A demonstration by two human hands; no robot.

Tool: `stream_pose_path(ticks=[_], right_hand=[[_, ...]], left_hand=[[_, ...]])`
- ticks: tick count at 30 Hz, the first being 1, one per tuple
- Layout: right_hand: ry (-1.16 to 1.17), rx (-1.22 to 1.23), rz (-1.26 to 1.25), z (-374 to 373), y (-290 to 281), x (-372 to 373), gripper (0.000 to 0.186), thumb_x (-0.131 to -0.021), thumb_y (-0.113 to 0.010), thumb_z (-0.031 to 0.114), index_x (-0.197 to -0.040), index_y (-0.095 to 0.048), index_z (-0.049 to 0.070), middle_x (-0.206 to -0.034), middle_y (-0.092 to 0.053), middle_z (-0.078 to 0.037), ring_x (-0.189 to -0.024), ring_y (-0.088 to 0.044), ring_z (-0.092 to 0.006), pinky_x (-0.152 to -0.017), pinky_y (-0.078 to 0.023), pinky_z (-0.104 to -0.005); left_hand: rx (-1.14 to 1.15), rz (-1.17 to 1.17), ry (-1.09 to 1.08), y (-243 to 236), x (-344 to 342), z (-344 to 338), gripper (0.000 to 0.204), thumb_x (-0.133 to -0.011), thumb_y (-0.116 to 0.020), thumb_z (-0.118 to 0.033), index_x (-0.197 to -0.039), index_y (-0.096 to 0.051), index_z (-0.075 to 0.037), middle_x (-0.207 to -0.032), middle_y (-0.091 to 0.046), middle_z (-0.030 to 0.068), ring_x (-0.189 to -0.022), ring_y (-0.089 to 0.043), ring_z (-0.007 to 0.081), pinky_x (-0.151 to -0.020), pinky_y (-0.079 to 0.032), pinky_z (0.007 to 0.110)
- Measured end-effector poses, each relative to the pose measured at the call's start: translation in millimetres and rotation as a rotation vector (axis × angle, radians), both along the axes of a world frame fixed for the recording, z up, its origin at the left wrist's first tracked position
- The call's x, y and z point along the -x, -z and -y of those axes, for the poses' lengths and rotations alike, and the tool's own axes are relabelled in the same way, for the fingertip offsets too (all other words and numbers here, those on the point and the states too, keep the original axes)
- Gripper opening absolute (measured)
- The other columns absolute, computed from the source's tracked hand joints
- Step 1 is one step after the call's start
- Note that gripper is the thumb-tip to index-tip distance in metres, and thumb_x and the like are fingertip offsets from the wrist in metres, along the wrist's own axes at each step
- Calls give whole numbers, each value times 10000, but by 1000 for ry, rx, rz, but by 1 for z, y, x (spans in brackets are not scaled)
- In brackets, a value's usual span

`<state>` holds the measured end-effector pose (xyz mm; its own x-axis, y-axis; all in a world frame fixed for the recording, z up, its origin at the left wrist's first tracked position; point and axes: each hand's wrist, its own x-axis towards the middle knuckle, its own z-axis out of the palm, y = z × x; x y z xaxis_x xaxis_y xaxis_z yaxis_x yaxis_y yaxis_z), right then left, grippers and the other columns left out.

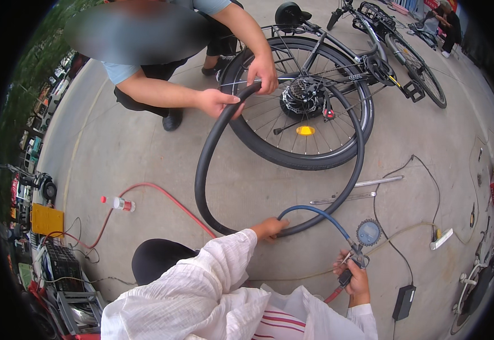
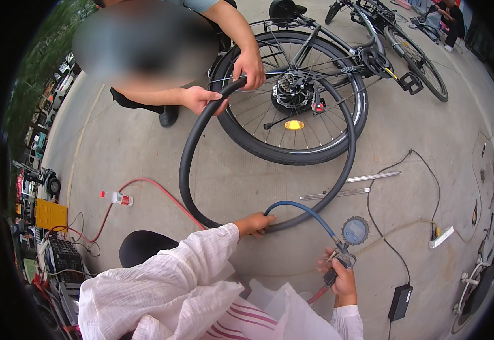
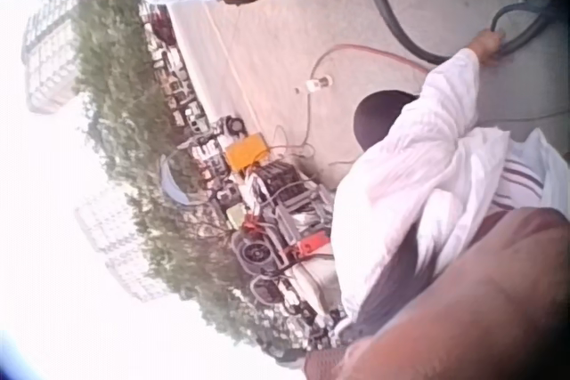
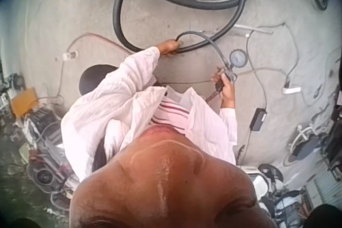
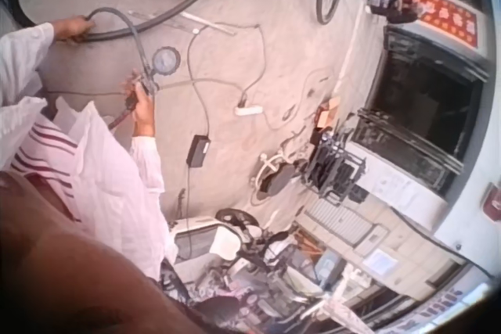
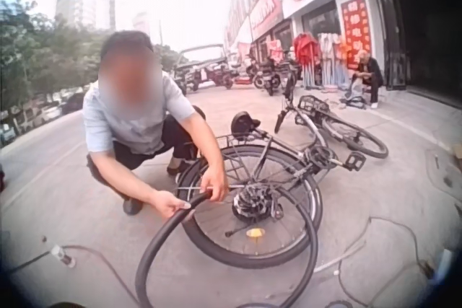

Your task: The person removes a bicycle tire from the rim, inflates the inner tube with a pump, and inspects it for leaks. They then place the tube back into the tire and reseat the tire onto the rim.

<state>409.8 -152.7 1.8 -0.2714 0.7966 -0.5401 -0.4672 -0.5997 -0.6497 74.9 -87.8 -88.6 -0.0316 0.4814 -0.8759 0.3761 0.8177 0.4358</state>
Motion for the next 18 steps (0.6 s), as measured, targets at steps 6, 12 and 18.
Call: stream_pose_path(ticks=[6,12,18], right_hand=[[87,68,19,12,71,-47,322,-955,-591,225,-1210,-592,28,-932,-641,-76,-729,-621,-183,-593,-529,-328],[181,279,211,31,119,-74,201,-954,-601,234,-1030,-604,48,-883,-638,-86,-706,-614,-196,-586,-527,-361],[-124,426,506,31,123,-90,220,-953,-584,226,-1035,-597,22,-914,-648,-108,-806,-647,-238,-694,-551,-397]], left_hand=[[-577,-618,644,-123,37,-97,565,-905,-554,-470,-1258,-588,-31,-1207,-616,193,-1124,-594,360,-958,-474,433],[-1464,-1198,375,-249,138,-137,438,-801,-712,-248,-1176,-599,-52,-1231,-576,156,-1166,-534,330,-986,-428,411],[-1305,-1357,473,-229,235,-158,542,-748,-759,-212,-1231,-554,-76,-1235,-552,121,-1214,-489,292,-1009,-392,421]])
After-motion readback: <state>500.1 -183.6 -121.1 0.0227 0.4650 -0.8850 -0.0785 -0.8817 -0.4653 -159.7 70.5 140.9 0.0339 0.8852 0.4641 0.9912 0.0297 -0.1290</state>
